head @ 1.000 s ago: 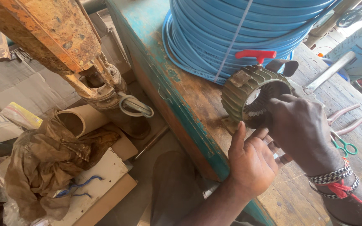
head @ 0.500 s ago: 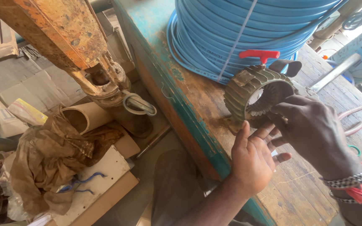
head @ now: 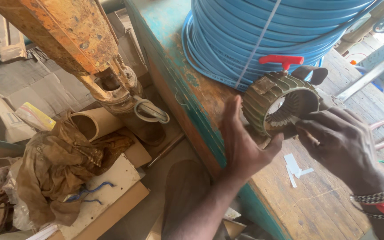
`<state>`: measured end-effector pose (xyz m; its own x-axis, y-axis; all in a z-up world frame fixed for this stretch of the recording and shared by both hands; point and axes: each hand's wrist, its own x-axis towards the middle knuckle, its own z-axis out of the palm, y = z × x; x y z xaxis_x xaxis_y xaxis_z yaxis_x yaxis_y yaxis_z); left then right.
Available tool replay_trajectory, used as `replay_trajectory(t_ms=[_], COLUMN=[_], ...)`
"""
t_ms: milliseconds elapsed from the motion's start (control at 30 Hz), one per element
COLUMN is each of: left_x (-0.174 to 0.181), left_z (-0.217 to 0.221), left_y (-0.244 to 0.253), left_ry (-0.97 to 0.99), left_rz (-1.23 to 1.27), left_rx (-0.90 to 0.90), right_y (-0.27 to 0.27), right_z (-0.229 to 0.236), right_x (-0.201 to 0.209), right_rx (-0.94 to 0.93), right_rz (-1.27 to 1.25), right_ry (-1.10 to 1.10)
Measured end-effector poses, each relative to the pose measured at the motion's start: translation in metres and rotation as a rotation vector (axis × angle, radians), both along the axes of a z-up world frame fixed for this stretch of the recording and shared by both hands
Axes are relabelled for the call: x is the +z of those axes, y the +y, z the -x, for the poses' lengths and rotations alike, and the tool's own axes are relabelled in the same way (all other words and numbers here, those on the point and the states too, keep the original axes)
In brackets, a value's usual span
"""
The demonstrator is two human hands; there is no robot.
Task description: The person inserts small white plastic pieces into the slots of a cylindrical metal motor stator. They repeatedly pick up pieces from the table and place them into the stator, rotating the stator to access different slots.
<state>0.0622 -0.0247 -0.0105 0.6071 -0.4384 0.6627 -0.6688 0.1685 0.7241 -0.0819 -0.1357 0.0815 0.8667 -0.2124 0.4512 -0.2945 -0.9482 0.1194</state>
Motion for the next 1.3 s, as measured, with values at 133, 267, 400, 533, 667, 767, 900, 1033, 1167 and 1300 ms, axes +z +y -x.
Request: replay_trajectory(t_ms=[133,267,400,533,667,767,900,1033,1167,1300], left_x=[-0.011,-0.014,-0.015,-0.016,-0.016,-0.015,-0.013,-0.015,-0.018,-0.020], left_z=[0.002,0.002,0.002,0.001,0.000,0.000,0.000,-0.001,0.000,0.000], left_y=[-0.007,-0.007,-0.007,-0.008,-0.007,-0.006,-0.006,-0.005,-0.006,-0.007], left_ry=[0.075,0.077,0.062,0.050,0.095,0.096,0.119,0.130,0.135,0.155], left_rz=[-0.151,-0.196,-0.194,-0.195,-0.194,-0.250,-0.242,-0.253,-0.219,-0.264], left_rx=[-0.113,-0.111,-0.113,-0.100,-0.143,-0.126,-0.147,-0.156,-0.169,-0.171], right_y=[0.003,0.007,0.008,0.013,0.011,0.008,0.005,0.008,0.010,0.014], right_z=[-0.001,-0.005,0.000,0.015,0.025,0.030,0.029,0.029,0.027,0.024], right_x=[-0.003,-0.004,-0.004,-0.006,-0.013,-0.020,-0.027,-0.031,-0.030,-0.028], right_rx=[-0.060,-0.140,-0.175,-0.227,-0.159,-0.154,-0.148,-0.202,-0.214,-0.231], right_rz=[-0.015,-0.001,0.020,0.075,0.134,0.107,0.061,0.024,0.044,-0.001], right_ry=[-0.039,-0.005,0.015,0.090,0.060,0.056,0.035,0.032,0.048,0.059])
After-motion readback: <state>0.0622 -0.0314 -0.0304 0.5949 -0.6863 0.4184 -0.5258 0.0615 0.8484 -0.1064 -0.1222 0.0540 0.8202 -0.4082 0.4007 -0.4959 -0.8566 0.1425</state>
